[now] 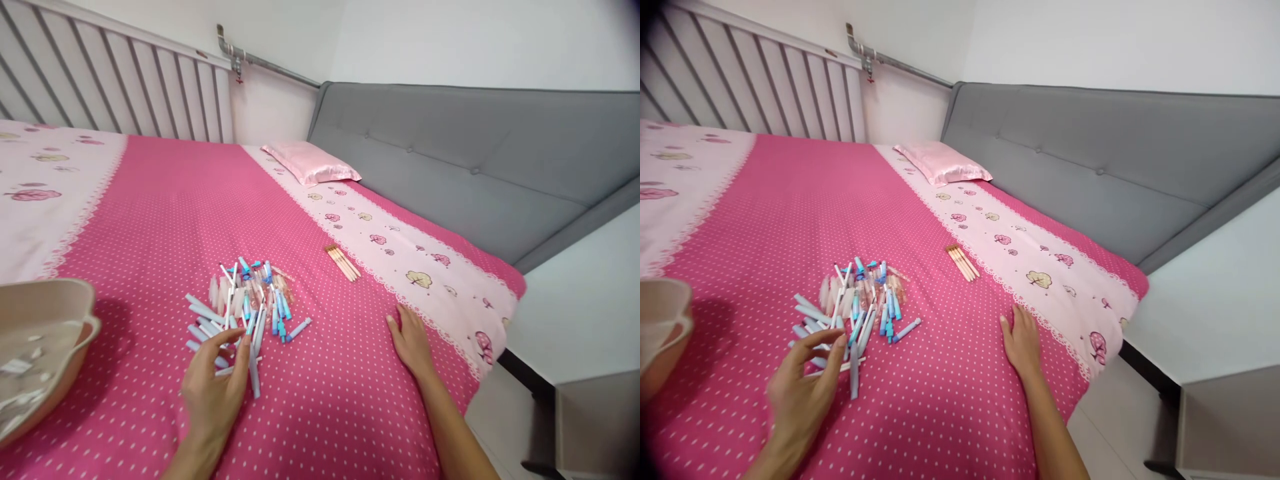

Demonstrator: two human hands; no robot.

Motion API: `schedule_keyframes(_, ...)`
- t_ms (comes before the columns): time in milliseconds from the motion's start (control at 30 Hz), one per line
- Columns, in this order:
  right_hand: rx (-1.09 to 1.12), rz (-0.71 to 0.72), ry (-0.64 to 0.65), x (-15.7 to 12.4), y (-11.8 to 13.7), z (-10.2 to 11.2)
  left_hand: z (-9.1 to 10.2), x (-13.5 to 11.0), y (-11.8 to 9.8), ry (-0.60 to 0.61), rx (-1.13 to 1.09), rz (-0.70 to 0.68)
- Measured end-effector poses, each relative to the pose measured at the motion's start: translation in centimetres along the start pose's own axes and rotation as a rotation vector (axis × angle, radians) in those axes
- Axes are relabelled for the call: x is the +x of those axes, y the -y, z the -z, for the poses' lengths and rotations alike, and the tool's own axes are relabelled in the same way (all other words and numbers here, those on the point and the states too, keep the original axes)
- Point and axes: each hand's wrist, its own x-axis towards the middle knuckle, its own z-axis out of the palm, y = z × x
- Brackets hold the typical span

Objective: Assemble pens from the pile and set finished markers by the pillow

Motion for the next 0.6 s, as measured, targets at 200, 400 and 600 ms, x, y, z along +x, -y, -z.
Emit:
schedule_keyframes(200,-0.216,-0.152,0.026,-5.8,-3.2,1.8,-0.3,-0.4,-0.6,0.012,0.01,-0.323)
schedule_keyframes(400,-0.139,-0.34,0.026,-12.8,-8.2,3.6,-0.9,-0.9,-1.2,0.131,0.022,-0.468)
schedule_keyframes(600,-0.055,-0.487,0.164,-24.2,-14.0,1.7,0.3,-3.6,-2.6,0.266,0.068,-0.599)
